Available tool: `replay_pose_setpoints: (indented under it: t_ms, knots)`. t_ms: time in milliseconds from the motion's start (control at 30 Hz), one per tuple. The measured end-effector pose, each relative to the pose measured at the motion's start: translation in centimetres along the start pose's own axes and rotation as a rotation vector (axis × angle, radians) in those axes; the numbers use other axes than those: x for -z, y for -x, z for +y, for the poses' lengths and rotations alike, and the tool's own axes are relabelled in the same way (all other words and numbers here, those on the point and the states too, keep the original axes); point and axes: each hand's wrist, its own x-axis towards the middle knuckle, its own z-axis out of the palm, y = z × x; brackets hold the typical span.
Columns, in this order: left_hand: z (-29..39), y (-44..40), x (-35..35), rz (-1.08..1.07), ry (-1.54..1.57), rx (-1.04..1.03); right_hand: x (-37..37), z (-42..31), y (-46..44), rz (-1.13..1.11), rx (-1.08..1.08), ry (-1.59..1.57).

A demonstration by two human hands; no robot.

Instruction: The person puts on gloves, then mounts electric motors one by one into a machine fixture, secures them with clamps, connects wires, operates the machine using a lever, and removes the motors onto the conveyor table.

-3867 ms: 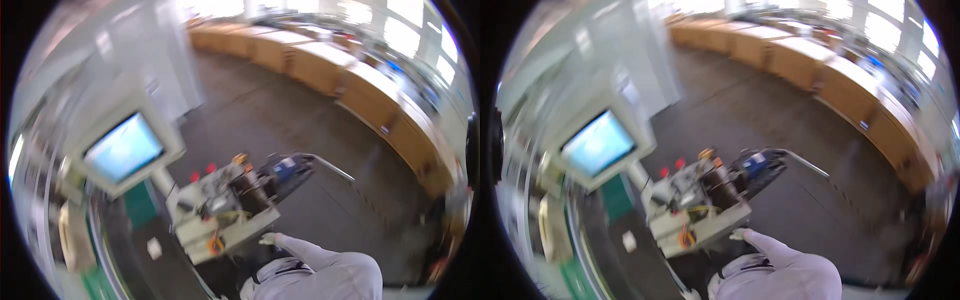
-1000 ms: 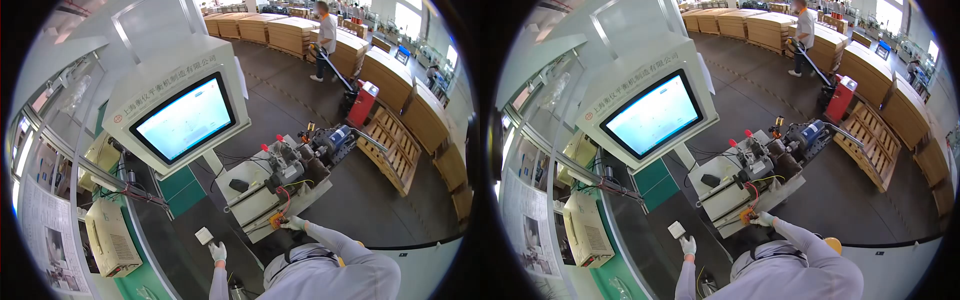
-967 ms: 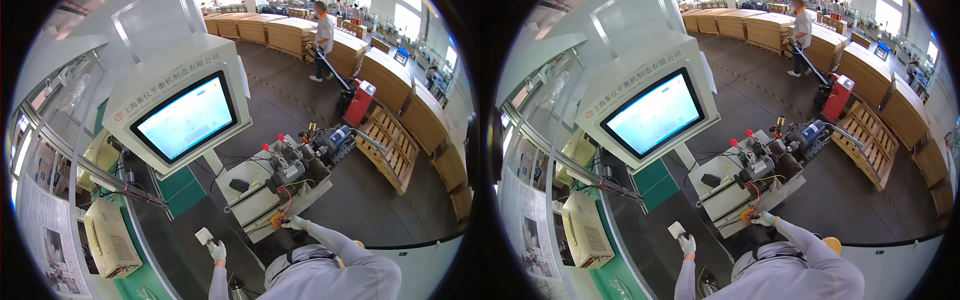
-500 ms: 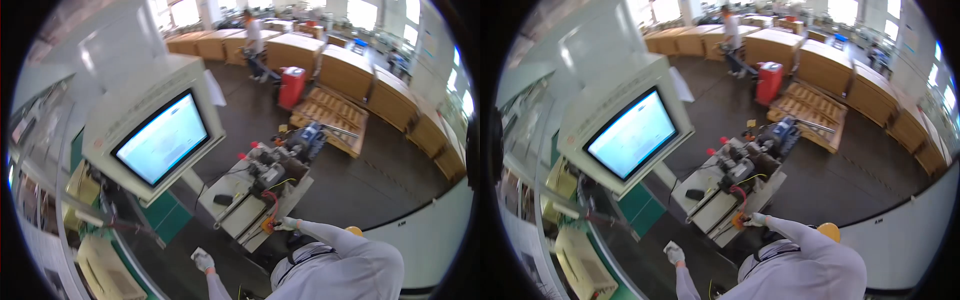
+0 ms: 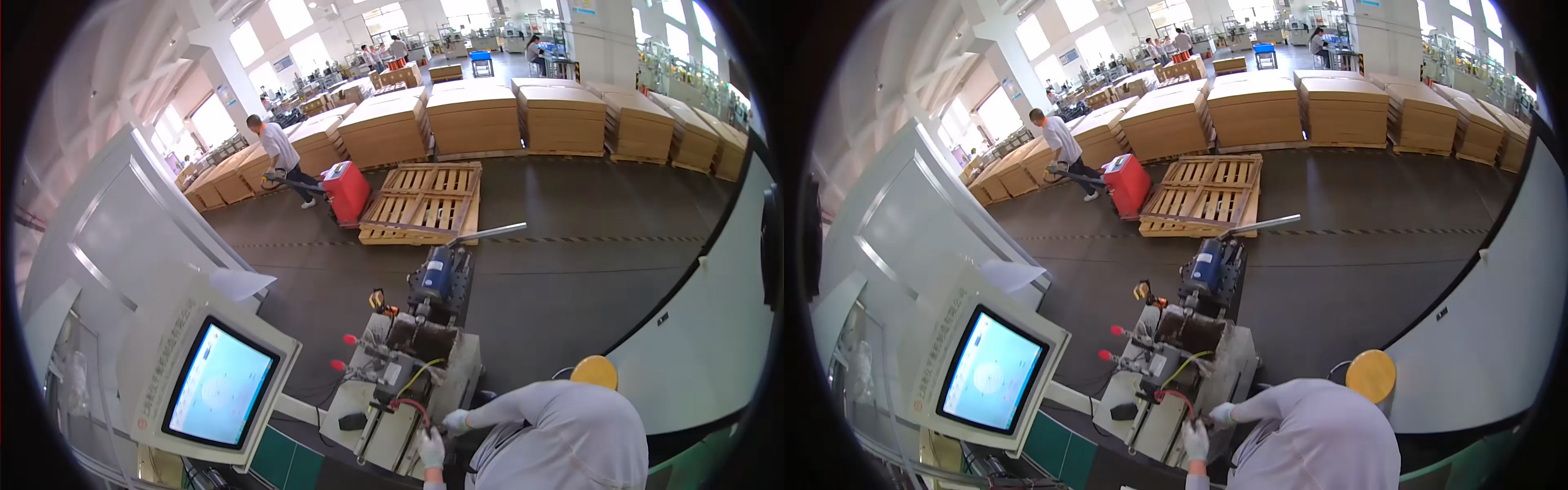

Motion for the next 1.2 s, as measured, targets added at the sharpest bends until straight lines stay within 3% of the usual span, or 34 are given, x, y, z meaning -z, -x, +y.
replay_pose_setpoints:
  t_ms: [33,100,167,200,267,300,333,367,400,433,500,567,600,633,667,700,733,767,867,933,1033,1133,1167,1200]
  knots:
    - [0.8,-0.1,0.0,0.071,-0.094,0.010,-0.5,0.3,-0.3,-0.010,0.020,-0.009]
    - [0.8,0.5,1.2,0.104,0.058,-0.013,0.1,0.8,-0.2,-0.048,0.054,-0.042]
    - [-5.3,1.3,0.8,-0.059,0.405,0.213,0.8,0.9,0.5,-0.065,0.110,-0.137]
    - [-5.4,1.7,1.5,-0.053,0.408,0.227,1.1,1.2,0.5,-0.057,0.150,-0.203]
    - [-4.4,5.4,4.3,0.068,-0.127,0.094,1.3,2.3,-2.0,-0.179,0.318,0.029]
    - [-4.1,6.4,4.3,0.125,-0.390,0.030,2.4,2.9,-2.3,-0.256,0.441,-0.005]
    - [-6.1,6.7,3.4,0.295,-0.294,0.094,4.0,2.6,-2.6,-0.325,0.573,-0.046]
    - [-8.8,7.4,3.6,0.462,-0.209,0.150,6.2,1.0,-2.3,-0.227,0.802,-0.184]
    - [-8.1,7.2,4.2,0.469,-0.212,0.164,9.5,-0.7,-1.5,-0.131,1.021,-0.323]
    - [-7.1,7.9,4.1,0.477,-0.167,0.275,15.6,-2.9,0.0,-0.263,0.904,-0.274]
    - [-1.4,9.6,6.0,0.516,-0.071,0.502,21.6,-5.3,-2.0,-0.142,0.935,-0.344]
    - [-9.8,11.4,-1.8,0.559,0.161,0.466,24.9,-5.1,-6.4,0.143,0.883,-0.504]
    - [-4.4,11.6,-2.1,0.490,-0.032,0.477,26.5,-5.4,-8.8,0.293,0.821,-0.605]
    - [0.3,11.6,-3.4,0.552,-0.148,0.418,27.8,-5.4,-11.4,0.425,0.791,-0.638]
    - [4.3,11.7,-3.2,0.461,-0.067,0.415,27.8,-4.4,-16.1,0.639,0.978,-0.211]
    - [4.1,12.6,-4.0,0.454,-0.134,0.405,30.4,-5.6,-13.4,0.909,0.907,-0.104]
    - [5.6,13.3,-4.9,0.477,-0.092,0.395,33.3,-6.0,-9.9,0.701,0.548,0.021]
    - [6.6,14.1,-5.9,0.508,-0.056,0.364,33.7,-4.7,-9.4,0.694,0.441,0.093]
    - [5.6,17.7,-7.9,0.605,-0.037,0.483,31.0,-0.9,-16.5,0.202,0.021,0.544]
    - [5.7,20.0,-9.1,0.667,-0.031,0.530,34.1,-1.9,-15.7,-0.071,0.140,0.719]
    - [5.0,24.4,-10.3,0.647,0.094,0.771,36.4,-4.8,-14.9,-0.009,0.192,0.779]
    - [-0.5,24.7,-9.5,0.688,0.231,0.699,35.2,-7.5,-15.7,0.266,0.261,0.734]
    - [-2.1,25.0,-8.6,0.703,0.291,0.651,34.4,-7.5,-16.5,0.273,0.257,0.724]
    - [-0.9,23.6,-6.3,0.649,0.169,0.660,32.5,-7.0,-18.4,0.117,0.322,0.799]
